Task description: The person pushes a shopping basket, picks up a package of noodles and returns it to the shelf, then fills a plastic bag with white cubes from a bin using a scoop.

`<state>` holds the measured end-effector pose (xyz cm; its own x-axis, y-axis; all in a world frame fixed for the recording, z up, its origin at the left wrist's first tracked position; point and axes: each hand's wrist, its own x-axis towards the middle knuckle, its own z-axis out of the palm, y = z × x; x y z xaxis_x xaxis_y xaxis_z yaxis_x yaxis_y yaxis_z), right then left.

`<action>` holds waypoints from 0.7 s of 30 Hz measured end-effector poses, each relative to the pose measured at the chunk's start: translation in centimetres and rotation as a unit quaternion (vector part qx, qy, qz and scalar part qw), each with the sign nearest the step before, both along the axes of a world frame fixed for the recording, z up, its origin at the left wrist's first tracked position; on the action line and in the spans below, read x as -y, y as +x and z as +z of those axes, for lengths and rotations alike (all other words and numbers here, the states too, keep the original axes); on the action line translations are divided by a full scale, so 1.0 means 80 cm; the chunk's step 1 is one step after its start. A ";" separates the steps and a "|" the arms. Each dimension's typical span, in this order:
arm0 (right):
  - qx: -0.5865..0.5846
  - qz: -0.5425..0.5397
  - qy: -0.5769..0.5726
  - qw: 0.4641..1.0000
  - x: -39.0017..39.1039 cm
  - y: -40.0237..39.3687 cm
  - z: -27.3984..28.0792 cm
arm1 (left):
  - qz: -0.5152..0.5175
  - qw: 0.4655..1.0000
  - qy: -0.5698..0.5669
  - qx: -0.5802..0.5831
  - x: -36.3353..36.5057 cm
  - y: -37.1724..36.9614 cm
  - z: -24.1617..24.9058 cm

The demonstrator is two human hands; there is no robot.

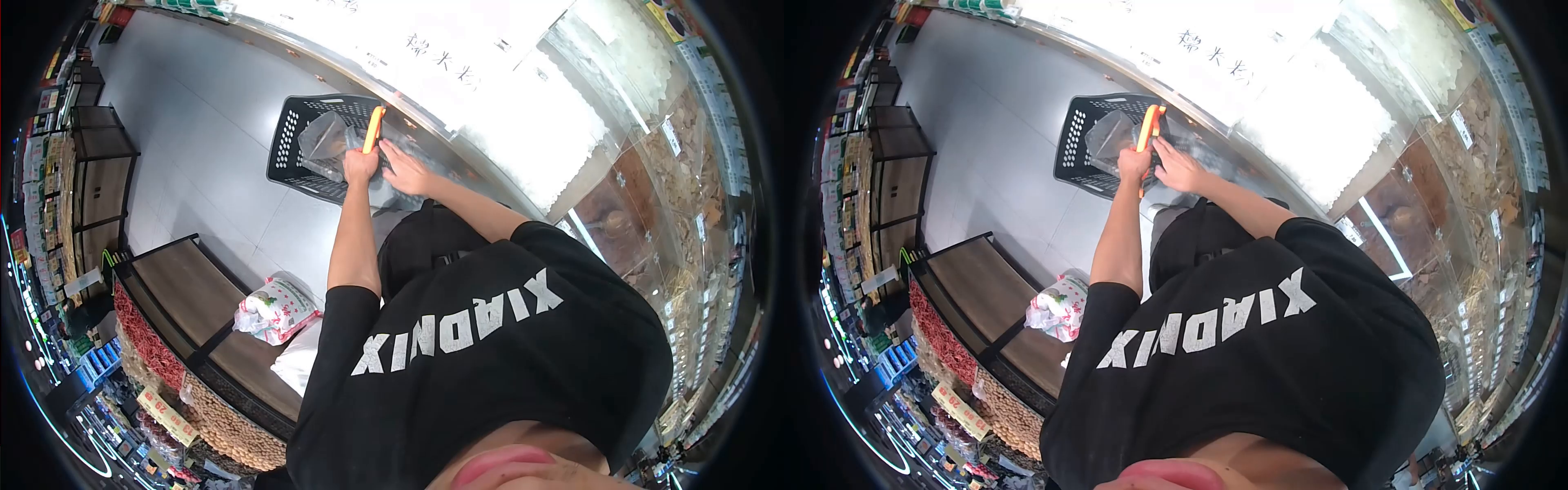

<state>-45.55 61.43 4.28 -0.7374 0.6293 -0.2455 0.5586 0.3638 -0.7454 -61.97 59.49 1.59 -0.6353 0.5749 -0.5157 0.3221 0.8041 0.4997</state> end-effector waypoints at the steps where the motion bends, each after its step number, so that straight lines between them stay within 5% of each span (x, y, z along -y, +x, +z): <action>1: 0.005 0.035 0.004 0.999 0.001 0.006 -0.015 | 0.013 1.000 0.000 0.014 -0.005 0.003 -0.001; 8: 0.031 0.072 -0.092 0.993 0.004 -0.003 0.022 | 0.083 0.995 0.049 0.031 -0.034 0.015 0.004; 14: -0.106 -0.039 0.032 0.993 0.006 -0.010 -0.053 | 0.183 0.968 0.143 0.091 -0.080 0.029 -0.030; 17: -0.160 -0.110 -0.037 0.980 -0.003 -0.017 -0.075 | 0.280 0.925 0.227 0.118 -0.106 0.040 -0.065; 18: -0.112 -0.129 -0.042 0.984 -0.009 -0.020 -0.080 | 0.314 0.890 0.251 0.214 -0.107 0.051 -0.020; 21: -0.115 -0.143 0.032 0.982 -0.024 -0.021 -0.033 | 0.274 0.891 0.300 0.203 -0.122 0.055 -0.055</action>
